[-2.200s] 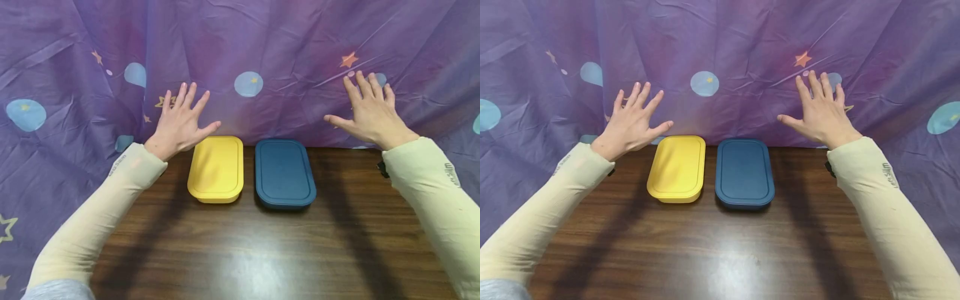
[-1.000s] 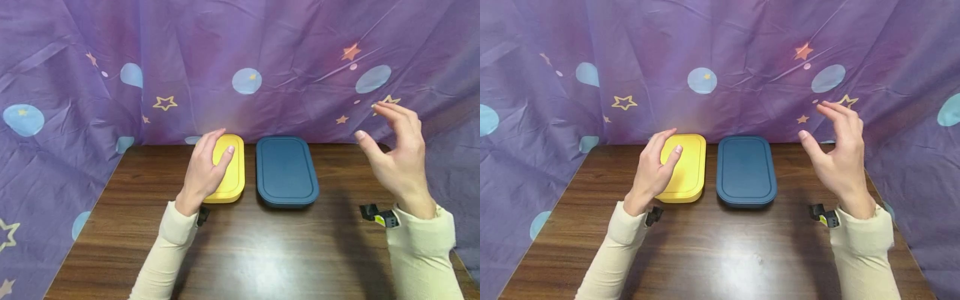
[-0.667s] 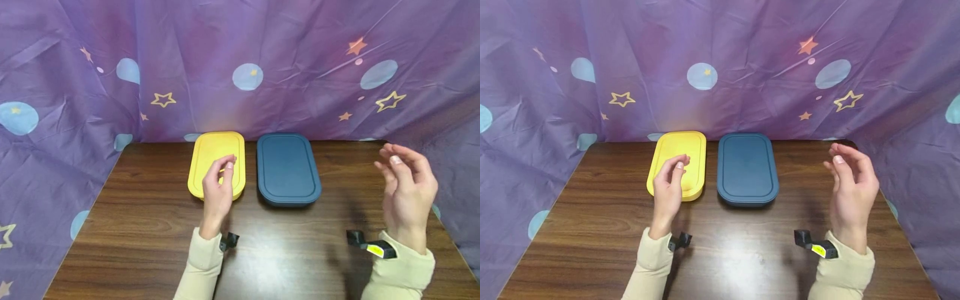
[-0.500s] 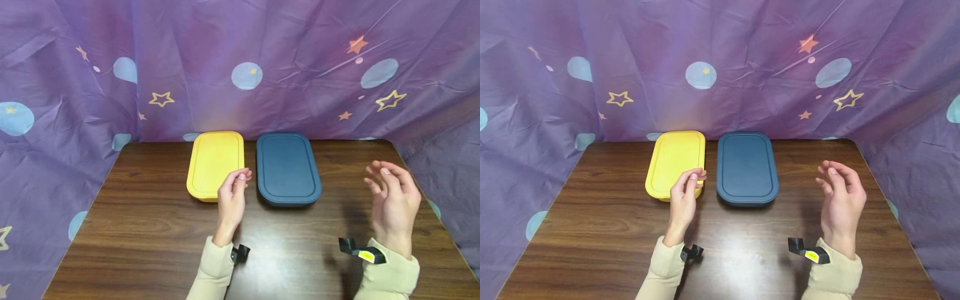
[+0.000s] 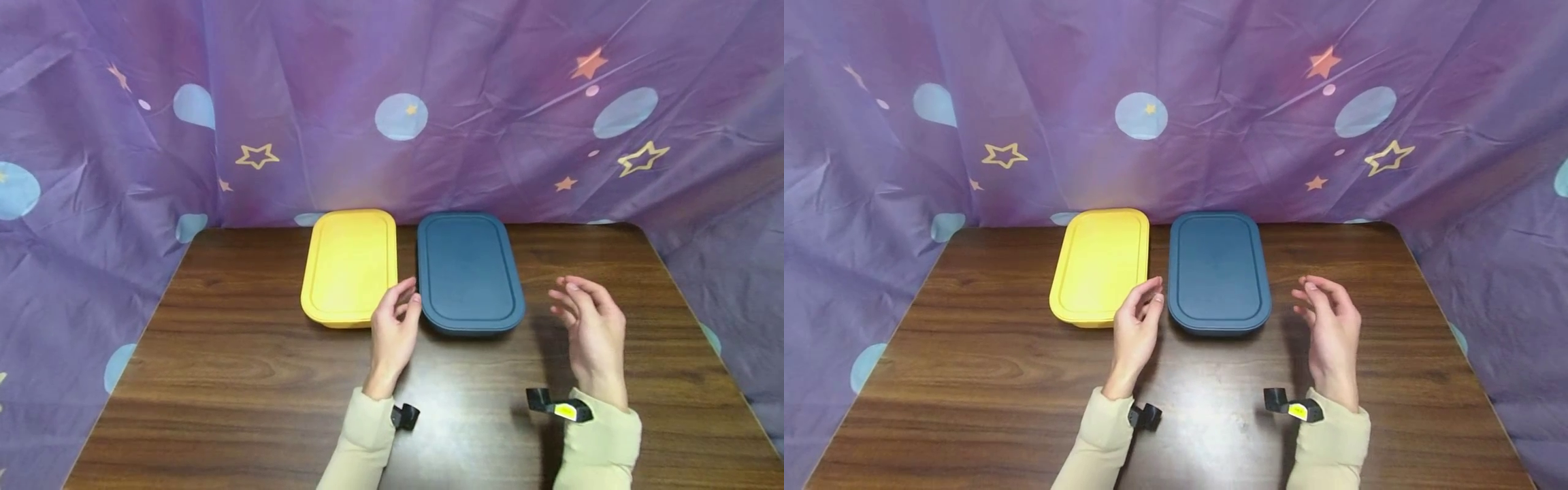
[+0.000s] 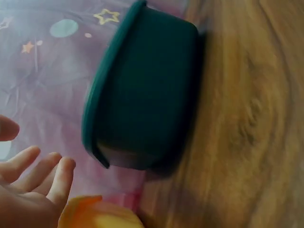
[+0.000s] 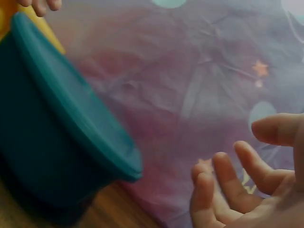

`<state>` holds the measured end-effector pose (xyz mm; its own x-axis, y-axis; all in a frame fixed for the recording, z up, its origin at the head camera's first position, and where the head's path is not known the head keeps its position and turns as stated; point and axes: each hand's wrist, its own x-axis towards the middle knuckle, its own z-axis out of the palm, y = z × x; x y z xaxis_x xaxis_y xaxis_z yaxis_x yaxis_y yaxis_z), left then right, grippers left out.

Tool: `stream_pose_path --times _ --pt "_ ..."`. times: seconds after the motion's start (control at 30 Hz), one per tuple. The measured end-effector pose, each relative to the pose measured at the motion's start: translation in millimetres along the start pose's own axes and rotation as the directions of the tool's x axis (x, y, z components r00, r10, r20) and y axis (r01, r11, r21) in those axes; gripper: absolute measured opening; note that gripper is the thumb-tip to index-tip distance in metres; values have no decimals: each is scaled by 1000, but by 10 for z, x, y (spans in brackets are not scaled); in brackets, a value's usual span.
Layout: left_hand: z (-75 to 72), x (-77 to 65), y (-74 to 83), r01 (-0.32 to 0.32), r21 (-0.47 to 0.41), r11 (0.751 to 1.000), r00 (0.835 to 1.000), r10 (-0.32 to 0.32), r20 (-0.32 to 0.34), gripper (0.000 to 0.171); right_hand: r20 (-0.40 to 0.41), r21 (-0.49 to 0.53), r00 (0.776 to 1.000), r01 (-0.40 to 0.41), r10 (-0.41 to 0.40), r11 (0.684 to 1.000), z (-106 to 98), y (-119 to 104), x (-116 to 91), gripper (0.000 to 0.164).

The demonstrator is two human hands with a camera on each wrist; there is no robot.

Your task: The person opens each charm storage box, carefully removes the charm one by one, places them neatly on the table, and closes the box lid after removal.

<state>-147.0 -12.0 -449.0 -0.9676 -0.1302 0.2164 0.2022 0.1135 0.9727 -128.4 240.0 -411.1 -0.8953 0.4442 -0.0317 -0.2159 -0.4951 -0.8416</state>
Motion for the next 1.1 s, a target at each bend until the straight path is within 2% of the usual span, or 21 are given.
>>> stream_pose_path --times 0.1,0.17,0.2,0.27,0.33,0.4,0.47,0.5,0.63,0.77,0.87,0.97,1.1 --pt "7 0 -33 6 31 1000 1000 -7 25 36 -9 -173 999 -50 49 984 2 84 24 9" --pt "21 -11 -48 21 45 999 998 -23 51 39 -18 -302 998 -62 60 951 6 133 30 11" --pt "29 -17 -60 25 52 998 998 -29 63 40 -23 -378 998 -65 61 923 12 158 31 12" --pt "46 -29 -72 31 64 997 996 -36 78 42 -21 -528 997 -70 70 846 28 207 32 19" --pt "63 -37 -89 37 67 997 996 -42 80 44 3 -666 996 -61 85 743 40 250 31 29" --pt "73 -41 -102 41 60 997 996 -46 77 45 35 -756 993 -50 116 653 44 281 33 40" --pt "77 -43 -114 57 43 997 995 -60 77 46 65 -806 986 -39 153 590 39 300 36 50" --pt "81 -43 -119 67 36 997 994 -70 80 47 74 -822 983 -37 170 569 34 307 39 52" --pt "96 -42 -141 107 58 993 989 -112 99 51 95 -855 972 -31 216 517 23 330 48 58" --pt "122 -43 -159 143 95 985 981 -153 119 56 110 -870 967 -18 230 493 31 323 39 61" --pt "137 -45 -168 196 99 976 968 -208 138 58 118 -882 964 -8 238 471 26 306 33 62" --pt "139 -55 -161 241 86 967 956 -252 150 59 143 -897 962 27 233 441 6 302 35 61" --pt "128 -67 -155 264 60 963 952 -270 148 58 178 -911 959 77 219 404 -20 312 34 59"
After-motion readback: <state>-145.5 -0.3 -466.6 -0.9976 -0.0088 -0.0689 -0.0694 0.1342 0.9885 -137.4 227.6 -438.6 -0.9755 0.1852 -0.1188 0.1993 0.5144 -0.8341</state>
